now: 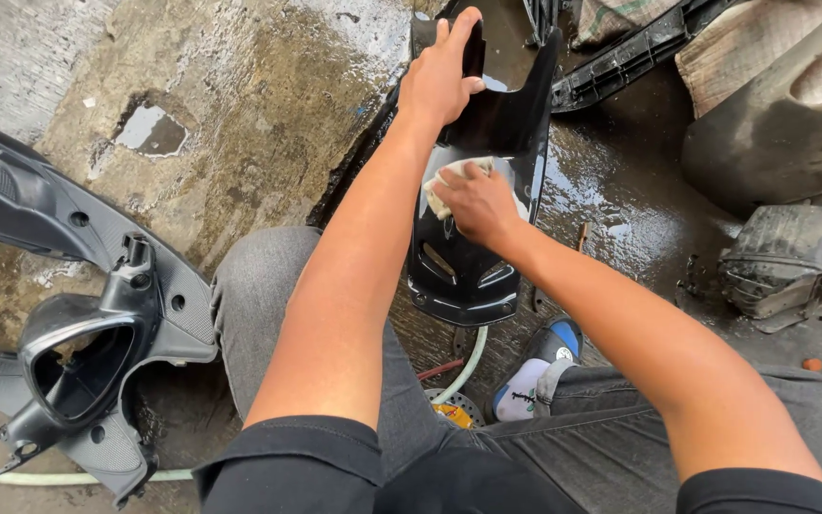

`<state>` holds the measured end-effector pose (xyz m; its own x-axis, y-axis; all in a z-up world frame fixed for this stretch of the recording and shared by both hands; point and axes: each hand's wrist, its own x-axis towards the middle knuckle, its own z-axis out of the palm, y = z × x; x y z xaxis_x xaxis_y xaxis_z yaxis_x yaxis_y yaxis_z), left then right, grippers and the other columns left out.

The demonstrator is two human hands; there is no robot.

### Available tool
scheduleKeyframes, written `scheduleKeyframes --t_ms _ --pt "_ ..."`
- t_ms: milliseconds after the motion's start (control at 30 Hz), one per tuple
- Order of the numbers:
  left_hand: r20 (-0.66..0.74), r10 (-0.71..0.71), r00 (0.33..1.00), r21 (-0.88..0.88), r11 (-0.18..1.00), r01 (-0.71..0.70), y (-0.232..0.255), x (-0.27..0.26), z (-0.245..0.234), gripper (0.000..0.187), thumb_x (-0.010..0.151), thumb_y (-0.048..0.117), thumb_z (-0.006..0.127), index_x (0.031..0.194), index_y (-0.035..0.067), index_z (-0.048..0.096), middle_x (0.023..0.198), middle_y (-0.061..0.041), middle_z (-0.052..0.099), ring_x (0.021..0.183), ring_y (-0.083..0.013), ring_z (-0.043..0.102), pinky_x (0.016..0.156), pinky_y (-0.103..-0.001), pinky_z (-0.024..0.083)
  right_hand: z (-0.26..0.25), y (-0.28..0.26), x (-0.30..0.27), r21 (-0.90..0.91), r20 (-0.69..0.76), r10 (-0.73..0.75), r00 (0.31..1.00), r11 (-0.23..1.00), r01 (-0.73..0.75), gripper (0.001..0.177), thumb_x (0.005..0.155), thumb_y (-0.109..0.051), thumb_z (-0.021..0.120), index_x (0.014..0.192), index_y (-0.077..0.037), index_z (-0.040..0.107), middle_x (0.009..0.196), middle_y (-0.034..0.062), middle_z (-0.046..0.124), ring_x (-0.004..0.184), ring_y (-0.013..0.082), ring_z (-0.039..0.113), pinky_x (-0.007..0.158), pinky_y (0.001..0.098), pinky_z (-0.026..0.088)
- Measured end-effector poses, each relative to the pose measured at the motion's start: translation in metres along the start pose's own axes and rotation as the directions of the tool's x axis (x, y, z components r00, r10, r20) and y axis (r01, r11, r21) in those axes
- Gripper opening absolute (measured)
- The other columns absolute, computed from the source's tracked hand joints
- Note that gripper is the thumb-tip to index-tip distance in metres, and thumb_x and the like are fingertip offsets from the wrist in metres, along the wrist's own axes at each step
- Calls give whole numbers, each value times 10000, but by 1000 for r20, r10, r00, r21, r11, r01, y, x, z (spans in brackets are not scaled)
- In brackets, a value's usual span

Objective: Cleaning motorcycle fairings and plastic body components using a wet cloth

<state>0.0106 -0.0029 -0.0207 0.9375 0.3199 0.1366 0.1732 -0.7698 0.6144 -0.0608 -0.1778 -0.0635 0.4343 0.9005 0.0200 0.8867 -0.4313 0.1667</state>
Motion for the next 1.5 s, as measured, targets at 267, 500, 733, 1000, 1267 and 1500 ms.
scheduleKeyframes --t_ms 267,500,733,1000,1267,1500 --pt "39 -4 999 10 1000 4 4 -2 -8 912 796 191 866 1469 462 314 1572 -132 486 1155 -368 714 929 -530 567 -1 -27 -28 51 102 -78 992 996 73 444 872 -190 581 1311 -153 634 1433 46 573 1151 315 542 814 465 540" --pt "51 -5 999 5 1000 5 5 -3 -9 893 811 189 858 1466 462 317 1584 -123 469 1170 -359 710 930 -533 566 -3 -49 -47 101 288 -136 948 989 111 425 974 -182 493 1370 -77 603 1499 121 552 1196 341 551 846 443 574" --pt "45 -7 999 -11 1000 8 1 0 -6 890 800 186 873 1450 462 331 1586 -91 468 1183 -347 704 955 -522 561 2 -56 -68 160 118 -165 979 976 146 327 949 -167 510 1202 -52 683 1415 121 616 1119 324 600 708 359 609" --pt "52 -7 999 -48 999 10 2 -1 -8 862 772 174 871 1423 415 361 1563 -162 477 1126 -405 703 927 -541 541 -94 -24 -43 567 325 -126 937 819 -87 534 665 91 534 992 -239 799 945 -53 799 771 243 713 658 367 574" --pt "22 0 1000 -5 1000 0 3 -1 -10 845 774 185 875 1407 419 366 1539 -149 506 1087 -385 726 901 -545 565 -48 27 -33 290 46 122 991 948 -130 569 771 -44 637 1303 -241 680 1364 -45 624 1027 311 605 817 376 554" --pt "2 4 1000 45 999 -4 12 -10 -18 830 801 205 865 1432 402 364 1541 -108 502 1125 -389 701 889 -546 559 -33 -2 -74 221 107 90 990 969 -112 676 748 50 584 1375 -194 649 1500 12 564 1042 294 609 814 365 618"
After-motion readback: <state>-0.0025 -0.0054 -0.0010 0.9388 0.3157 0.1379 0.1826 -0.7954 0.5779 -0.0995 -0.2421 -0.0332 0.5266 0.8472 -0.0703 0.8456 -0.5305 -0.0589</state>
